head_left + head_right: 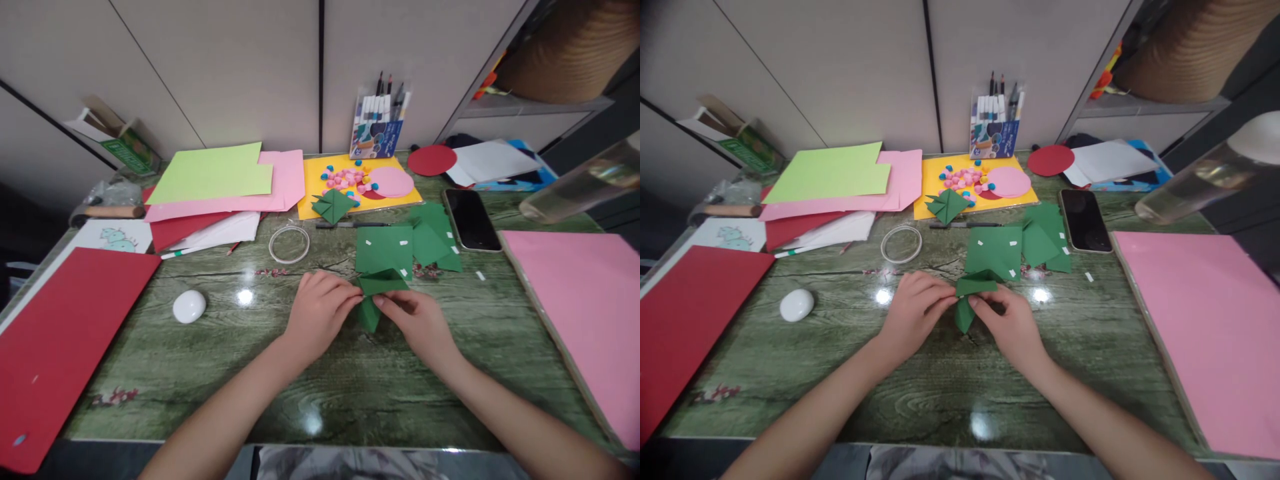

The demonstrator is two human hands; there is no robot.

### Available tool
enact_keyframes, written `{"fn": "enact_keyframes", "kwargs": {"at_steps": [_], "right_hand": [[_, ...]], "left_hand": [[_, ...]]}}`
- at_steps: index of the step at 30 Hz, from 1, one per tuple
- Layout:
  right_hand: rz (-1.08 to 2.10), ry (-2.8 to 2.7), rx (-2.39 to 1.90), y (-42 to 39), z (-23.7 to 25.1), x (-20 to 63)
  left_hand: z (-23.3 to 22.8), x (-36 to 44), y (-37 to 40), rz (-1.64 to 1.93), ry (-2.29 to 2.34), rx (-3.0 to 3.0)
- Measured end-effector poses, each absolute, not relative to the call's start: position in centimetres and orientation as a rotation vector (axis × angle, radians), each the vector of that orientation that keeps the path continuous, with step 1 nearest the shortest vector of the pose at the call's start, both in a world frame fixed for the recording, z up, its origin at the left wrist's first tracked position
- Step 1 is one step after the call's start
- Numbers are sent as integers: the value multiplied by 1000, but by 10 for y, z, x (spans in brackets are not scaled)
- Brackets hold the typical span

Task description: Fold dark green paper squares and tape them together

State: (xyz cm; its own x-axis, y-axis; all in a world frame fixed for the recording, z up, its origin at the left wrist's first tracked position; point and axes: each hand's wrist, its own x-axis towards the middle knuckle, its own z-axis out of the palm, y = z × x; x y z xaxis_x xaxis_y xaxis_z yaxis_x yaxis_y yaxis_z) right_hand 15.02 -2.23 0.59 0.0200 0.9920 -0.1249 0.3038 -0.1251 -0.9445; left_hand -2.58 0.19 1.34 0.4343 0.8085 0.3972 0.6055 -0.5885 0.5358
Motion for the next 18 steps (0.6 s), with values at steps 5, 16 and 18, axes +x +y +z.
{"fn": "enact_keyframes", "kwargs": {"at_steps": [5, 16, 18], "right_hand": [[1140, -1394, -1530, -22, 6, 151], [1178, -1404, -1532, -22, 1, 151], [1190, -1410, -1545, -22, 2, 151]], "left_hand": [[13, -27, 2, 990, 1178, 2564], [15, -29, 1, 997, 1147, 2822], [14, -29, 4, 1027, 1249, 2675]]}}
